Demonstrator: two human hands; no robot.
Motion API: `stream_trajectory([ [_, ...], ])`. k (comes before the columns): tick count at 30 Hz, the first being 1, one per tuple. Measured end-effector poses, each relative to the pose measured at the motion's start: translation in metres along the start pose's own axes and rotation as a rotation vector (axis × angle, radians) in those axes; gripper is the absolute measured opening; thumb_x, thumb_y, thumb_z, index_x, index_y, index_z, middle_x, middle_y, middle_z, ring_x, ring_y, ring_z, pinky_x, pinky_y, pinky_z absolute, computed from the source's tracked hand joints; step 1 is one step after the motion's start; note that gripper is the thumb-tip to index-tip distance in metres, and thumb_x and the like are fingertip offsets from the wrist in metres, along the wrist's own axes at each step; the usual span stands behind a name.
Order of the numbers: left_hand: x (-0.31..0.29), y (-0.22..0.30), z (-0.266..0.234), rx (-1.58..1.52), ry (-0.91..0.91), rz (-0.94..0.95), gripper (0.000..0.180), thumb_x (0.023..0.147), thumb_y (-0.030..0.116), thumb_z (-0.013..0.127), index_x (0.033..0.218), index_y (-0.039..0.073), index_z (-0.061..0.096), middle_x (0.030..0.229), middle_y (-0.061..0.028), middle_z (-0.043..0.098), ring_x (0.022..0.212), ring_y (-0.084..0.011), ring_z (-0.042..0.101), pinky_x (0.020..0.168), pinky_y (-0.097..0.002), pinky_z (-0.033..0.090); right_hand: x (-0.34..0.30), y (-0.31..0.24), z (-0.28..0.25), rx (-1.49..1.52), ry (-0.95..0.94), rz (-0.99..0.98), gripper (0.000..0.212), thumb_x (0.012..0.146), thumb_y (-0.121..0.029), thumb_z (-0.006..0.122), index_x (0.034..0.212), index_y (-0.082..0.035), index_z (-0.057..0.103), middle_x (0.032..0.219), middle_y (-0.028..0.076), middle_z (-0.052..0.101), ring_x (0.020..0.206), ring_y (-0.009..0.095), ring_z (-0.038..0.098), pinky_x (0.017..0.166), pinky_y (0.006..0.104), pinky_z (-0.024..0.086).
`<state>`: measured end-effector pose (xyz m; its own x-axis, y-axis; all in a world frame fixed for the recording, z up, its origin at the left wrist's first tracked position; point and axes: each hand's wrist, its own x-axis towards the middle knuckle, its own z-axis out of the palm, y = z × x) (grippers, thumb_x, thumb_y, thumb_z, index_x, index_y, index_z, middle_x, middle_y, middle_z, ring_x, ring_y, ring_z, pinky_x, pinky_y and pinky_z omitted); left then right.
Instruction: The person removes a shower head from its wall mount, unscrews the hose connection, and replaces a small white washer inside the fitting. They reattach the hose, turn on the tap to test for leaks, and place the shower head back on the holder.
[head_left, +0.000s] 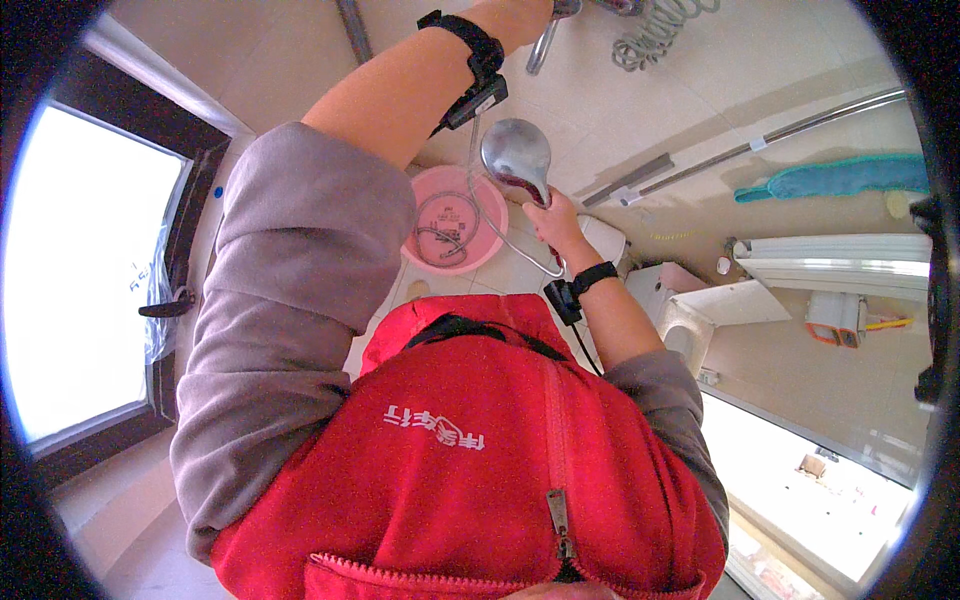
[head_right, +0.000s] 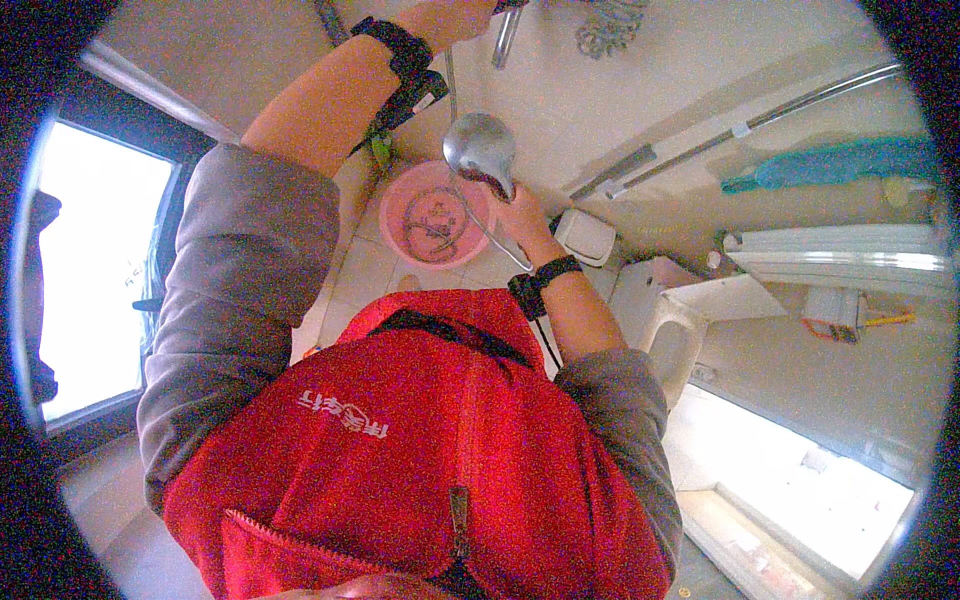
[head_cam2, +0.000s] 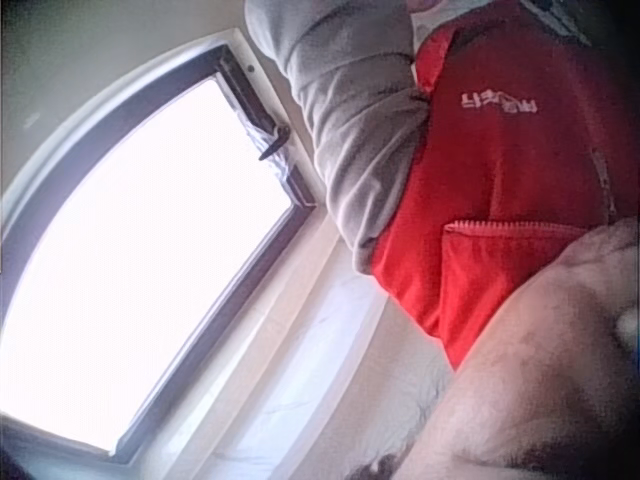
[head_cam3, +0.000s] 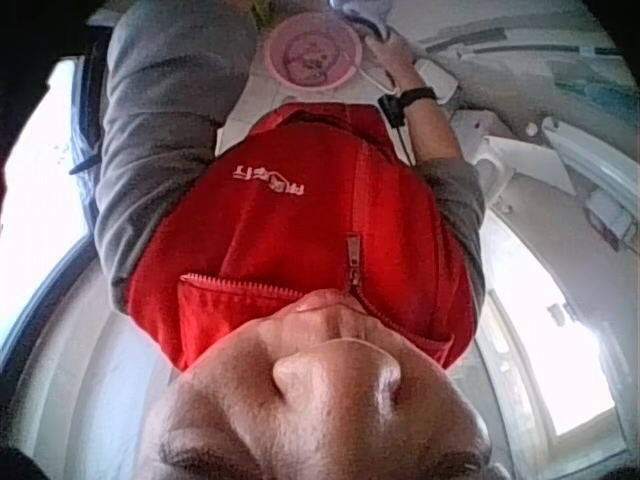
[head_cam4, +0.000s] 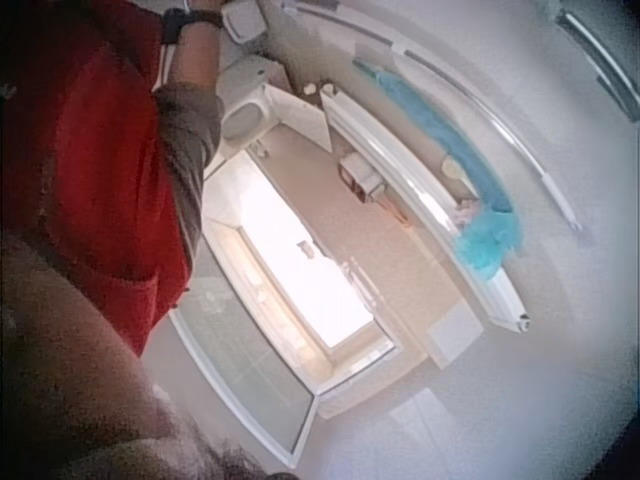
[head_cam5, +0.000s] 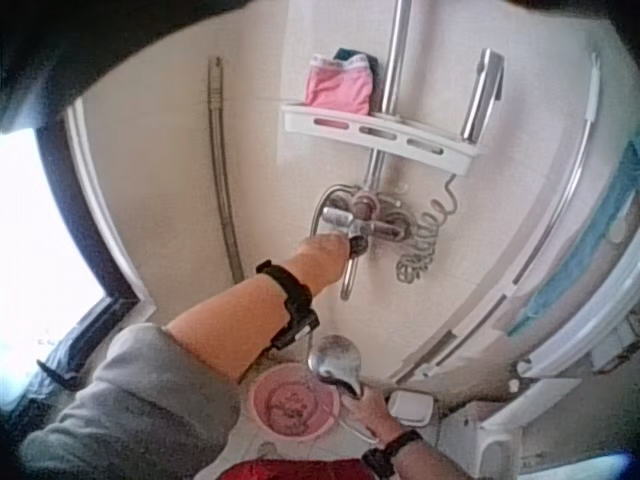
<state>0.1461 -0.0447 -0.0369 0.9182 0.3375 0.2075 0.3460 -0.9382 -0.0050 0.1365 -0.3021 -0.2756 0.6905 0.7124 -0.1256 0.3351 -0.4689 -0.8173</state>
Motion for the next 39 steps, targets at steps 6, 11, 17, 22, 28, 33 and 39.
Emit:
stream_trajectory([
  [6,-0.006,0.000,-0.002,0.068,0.068,0.035,0.021,0.091,0.014,0.046,0.105,0.001,0.057,0.102,-0.0151,0.064,0.089,-0.0284,0.066,0.073,-0.0362,0.054,-0.005,-0.011,-0.003,0.050,0.004,-0.005,0.031,0.078,-0.020,0.063,0.099,0.001,0.055,0.059,0.002,0.050,0.042,0.011,0.048,0.038,0.0273,0.040],
  [11,-0.009,-0.002,-0.008,-0.016,-0.004,0.013,0.021,0.090,0.013,0.047,0.104,0.001,0.058,0.104,-0.0165,0.064,0.091,-0.0296,0.066,0.074,-0.0366,0.054,-0.013,-0.019,-0.004,0.028,-0.002,0.019,0.031,0.078,-0.020,0.063,0.099,0.001,0.056,0.058,0.003,0.051,0.042,0.011,0.048,0.039,0.0275,0.041],
  [17,-0.016,-0.002,-0.014,-0.052,0.017,0.009,0.023,0.089,0.013,0.047,0.104,0.001,0.059,0.106,-0.0175,0.064,0.093,-0.0302,0.065,0.075,-0.0382,0.053,-0.021,-0.022,-0.003,-0.040,-0.038,0.036,0.059,0.079,-0.050,0.064,0.107,0.003,0.061,0.099,0.024,0.065,0.095,0.039,0.062,0.085,0.0413,0.048],
  [22,-0.016,0.000,-0.016,-0.043,0.038,-0.010,0.023,0.088,0.013,0.048,0.103,0.000,0.060,0.105,-0.0173,0.064,0.093,-0.0303,0.065,0.075,-0.0385,0.053,-0.021,-0.024,-0.002,0.005,0.004,-0.032,0.031,0.078,-0.020,0.062,0.100,0.001,0.056,0.059,0.003,0.051,0.042,0.011,0.049,0.039,0.0286,0.041],
  [28,-0.013,-0.002,-0.011,-0.012,0.048,0.014,0.022,0.088,0.013,0.047,0.103,0.001,0.059,0.104,-0.0163,0.064,0.091,-0.0306,0.066,0.075,-0.0381,0.054,-0.018,-0.023,-0.004,0.052,-0.026,-0.001,0.031,0.079,-0.018,0.062,0.102,0.001,0.053,0.060,0.003,0.050,0.042,0.011,0.048,0.038,0.0278,0.040],
  [33,-0.015,-0.010,-0.006,-0.034,0.022,0.006,0.022,0.089,0.017,0.052,0.104,0.001,0.056,0.100,-0.0141,0.065,0.089,-0.0273,0.066,0.071,-0.0367,0.054,-0.020,-0.023,-0.002,0.015,-0.030,0.062,0.043,0.080,-0.036,0.064,0.102,0.001,0.060,0.083,0.015,0.061,0.075,0.027,0.059,0.067,0.0356,0.046],
  [39,-0.018,-0.021,0.004,0.006,0.085,0.046,0.042,0.087,0.025,0.059,0.119,0.001,0.047,0.096,-0.0133,0.064,0.086,-0.0252,0.066,0.070,-0.0345,0.053,-0.022,-0.013,-0.002,0.048,-0.078,0.045,0.028,0.078,-0.019,0.065,0.098,-0.001,0.057,0.059,0.002,0.051,0.043,0.011,0.049,0.039,0.0273,0.041],
])
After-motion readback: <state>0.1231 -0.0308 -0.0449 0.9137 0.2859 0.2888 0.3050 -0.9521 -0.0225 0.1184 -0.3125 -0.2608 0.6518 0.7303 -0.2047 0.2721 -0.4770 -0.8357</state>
